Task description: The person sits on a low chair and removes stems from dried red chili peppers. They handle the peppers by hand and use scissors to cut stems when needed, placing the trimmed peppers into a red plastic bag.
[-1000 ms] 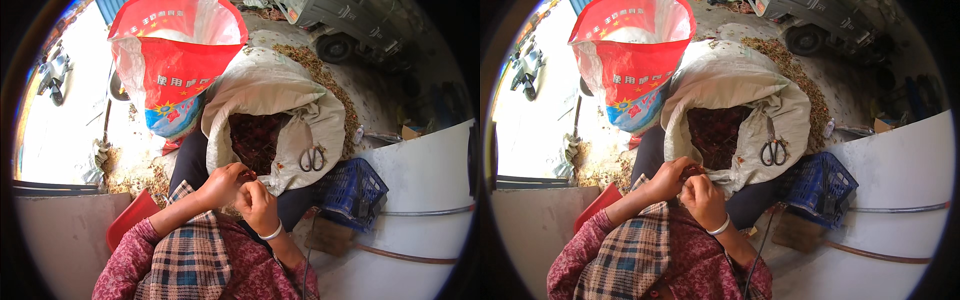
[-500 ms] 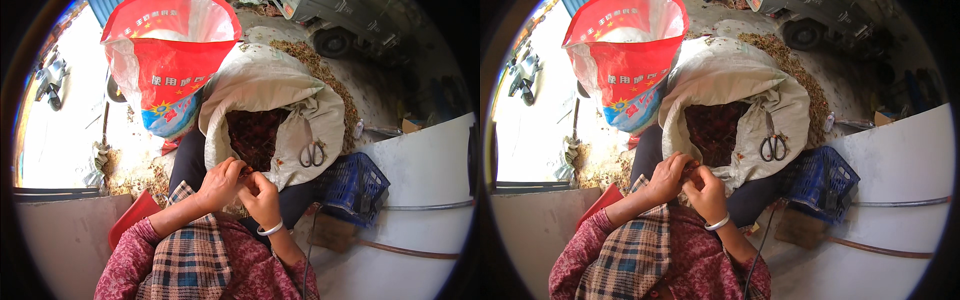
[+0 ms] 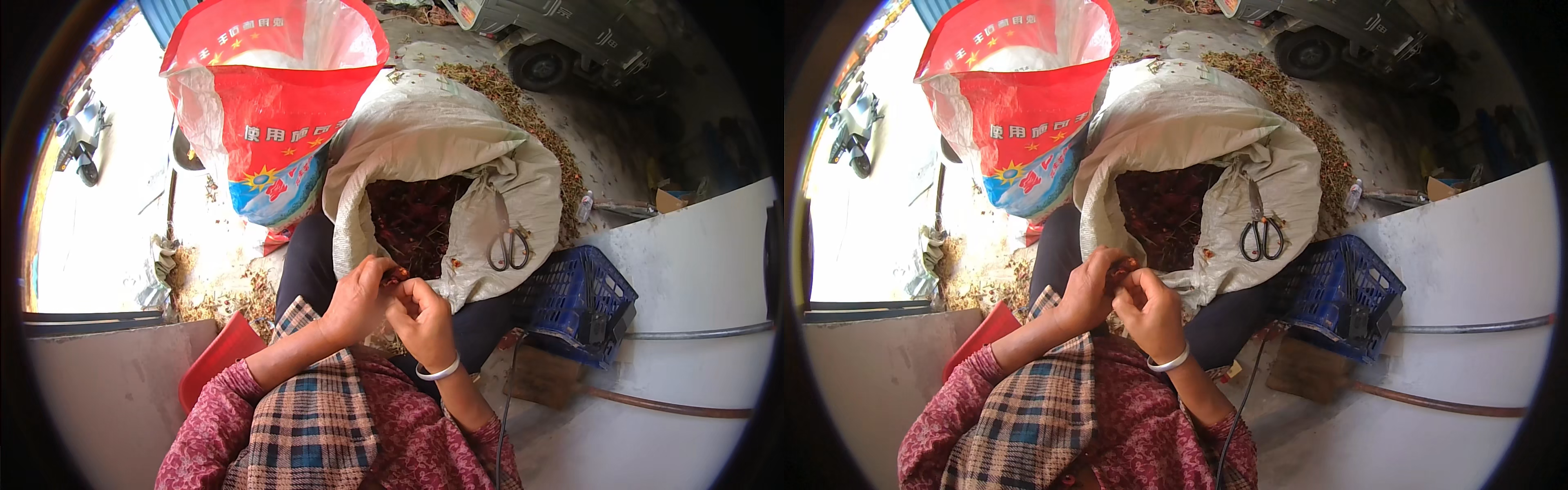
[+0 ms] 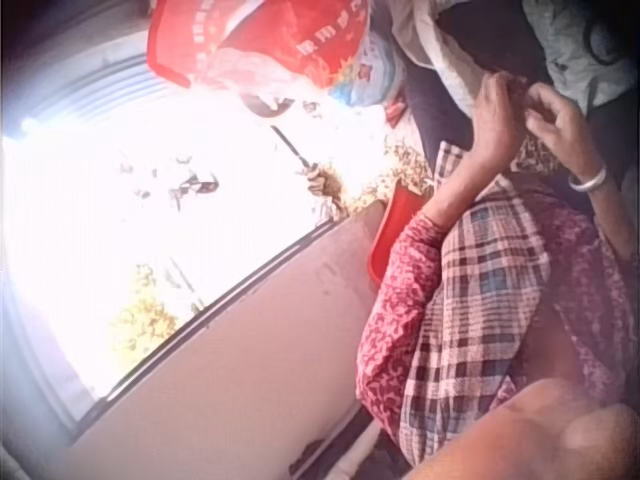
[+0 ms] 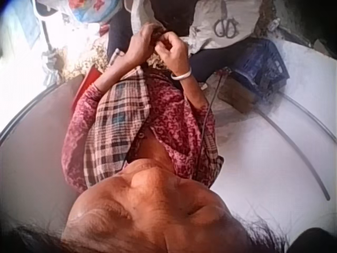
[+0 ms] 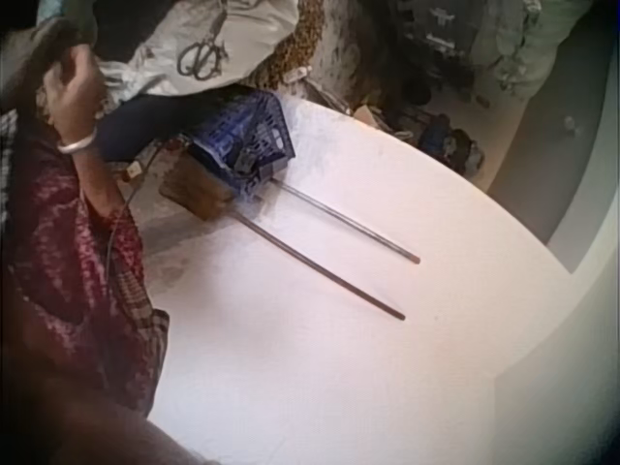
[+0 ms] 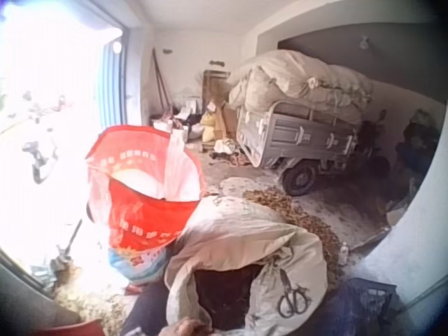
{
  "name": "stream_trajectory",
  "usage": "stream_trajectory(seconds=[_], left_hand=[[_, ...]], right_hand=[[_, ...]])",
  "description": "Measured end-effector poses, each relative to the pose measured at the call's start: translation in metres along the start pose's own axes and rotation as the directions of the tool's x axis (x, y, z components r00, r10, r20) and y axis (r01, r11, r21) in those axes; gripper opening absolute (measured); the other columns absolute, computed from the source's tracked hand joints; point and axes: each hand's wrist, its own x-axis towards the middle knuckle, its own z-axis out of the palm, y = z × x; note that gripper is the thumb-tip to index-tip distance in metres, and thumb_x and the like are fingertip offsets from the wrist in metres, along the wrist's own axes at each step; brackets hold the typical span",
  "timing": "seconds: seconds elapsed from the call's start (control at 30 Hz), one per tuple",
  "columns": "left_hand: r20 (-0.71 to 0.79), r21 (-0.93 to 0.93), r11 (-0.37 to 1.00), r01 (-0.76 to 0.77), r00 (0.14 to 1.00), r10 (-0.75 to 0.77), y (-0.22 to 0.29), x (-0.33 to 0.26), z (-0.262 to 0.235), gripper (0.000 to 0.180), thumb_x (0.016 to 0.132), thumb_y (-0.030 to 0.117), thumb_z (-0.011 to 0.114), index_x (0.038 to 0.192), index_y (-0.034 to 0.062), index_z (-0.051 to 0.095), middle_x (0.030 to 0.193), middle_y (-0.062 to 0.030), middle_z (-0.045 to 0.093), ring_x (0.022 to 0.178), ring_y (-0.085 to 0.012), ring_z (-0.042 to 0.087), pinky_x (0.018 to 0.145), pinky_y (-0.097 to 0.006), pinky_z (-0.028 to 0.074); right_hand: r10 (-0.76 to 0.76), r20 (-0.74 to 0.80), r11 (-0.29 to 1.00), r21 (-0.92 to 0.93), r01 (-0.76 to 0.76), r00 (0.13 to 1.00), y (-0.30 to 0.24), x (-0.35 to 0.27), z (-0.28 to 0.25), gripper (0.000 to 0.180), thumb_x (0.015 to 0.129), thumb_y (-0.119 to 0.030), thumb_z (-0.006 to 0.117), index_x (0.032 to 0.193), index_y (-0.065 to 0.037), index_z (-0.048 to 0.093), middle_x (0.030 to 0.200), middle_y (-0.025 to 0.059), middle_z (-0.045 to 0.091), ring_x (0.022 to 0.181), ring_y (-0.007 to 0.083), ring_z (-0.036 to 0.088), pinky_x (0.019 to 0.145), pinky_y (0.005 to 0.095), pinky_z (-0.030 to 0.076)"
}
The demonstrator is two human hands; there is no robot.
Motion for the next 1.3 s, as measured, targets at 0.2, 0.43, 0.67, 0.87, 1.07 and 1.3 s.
stream_trajectory(seconds=[0.2, 0.43, 0.67, 0.87, 1.07, 1.3], left_hand=[[-0.046, -0.232, 0.963, 0.136, 0.988, -0.15, 0.002, 0.004, -0.001, 0.037, 0.077, 0.005, 0.072, 0.106, 0.0003, 0.051, 0.089, -0.013, 0.065, 0.081, -0.0225, 0.066, 0.07, -0.031, 0.052], [-0.065, -0.234, 0.959, 0.162, 0.981, -0.182, 0.005, 0.013, -0.01, 0.038, 0.076, 0.007, 0.073, 0.107, 0.0022, 0.051, 0.088, -0.0122, 0.064, 0.079, -0.0228, 0.066, 0.07, -0.031, 0.052], [-0.02, 0.005, 0.992, 0.123, 0.992, -0.122, 0.008, 0.015, -0.009, 0.034, 0.075, 0.011, 0.069, 0.105, 0.0056, 0.053, 0.093, -0.016, 0.061, 0.087, -0.0344, 0.064, 0.07, -0.04, 0.052], [-0.054, 0.039, 0.997, 0.063, 0.997, -0.061, 0.003, 0.025, -0.022, 0.03, 0.079, 0.002, 0.066, 0.105, 0.0048, 0.053, 0.09, -0.0122, 0.062, 0.08, -0.025, 0.065, 0.066, -0.034, 0.052], [-0.521, 0.188, 0.931, -0.312, 0.772, 0.364, -0.005, 0.134, -0.144, 0.025, 0.088, -0.009, 0.055, 0.112, -0.001, 0.05, 0.094, -0.0108, 0.062, 0.082, -0.017, 0.063, 0.067, -0.028, 0.054], [-0.571, 0.613, 0.775, 0.155, 0.765, 0.298, 0.002, 0.194, -0.24, 0.053, 0.08, 0.023, 0.073, 0.126, 0.0065, 0.052, 0.122, -0.0149, 0.054, 0.086, -0.0219, 0.066, 0.072, -0.034, 0.054]], right_hand=[[0.06, -0.01, 0.986, 0.154, -0.058, 0.998, -0.008, -0.005, -0.002, 0.007, 0.088, -0.004, 0.059, 0.09, 0.001, 0.056, 0.073, 0.001, 0.059, 0.062, 0.0049, 0.058, 0.056, 0.0199, 0.047], [-0.163, -0.072, 0.987, -0.024, 0.161, 0.984, -0.025, 0.0, -0.008, 0.01, 0.088, -0.006, 0.063, 0.095, -0.001, 0.059, 0.083, 0.0068, 0.061, 0.066, 0.0129, 0.064, 0.056, 0.0253, 0.051], [-0.451, 0.001, 0.778, -0.489, 0.394, 0.892, -0.032, 0.013, -0.006, 0.017, 0.076, 0.003, 0.067, 0.092, -0.002, 0.063, 0.088, 0.0117, 0.06, 0.072, 0.0295, 0.063, 0.06, 0.036, 0.051], [-0.397, -0.065, 0.836, -0.437, 0.332, 0.915, -0.016, 0.011, -0.003, 0.013, 0.079, -0.002, 0.061, 0.09, -0.003, 0.055, 0.078, 0.0121, 0.055, 0.064, 0.0275, 0.058, 0.054, 0.0353, 0.047], [-0.205, -0.21, 0.966, -0.201, 0.163, 0.956, 0.01, 0.017, -0.023, 0.006, 0.087, -0.006, 0.061, 0.089, -0.002, 0.057, 0.073, 0.0082, 0.056, 0.058, 0.0185, 0.056, 0.055, 0.0301, 0.044], [-0.118, -0.251, 0.95, -0.311, 0.035, 0.961, 0.119, 0.055, -0.041, 0.012, 0.084, -0.003, 0.063, 0.095, -0.002, 0.059, 0.078, 0.0084, 0.06, 0.064, 0.0189, 0.06, 0.061, 0.0308, 0.049]])
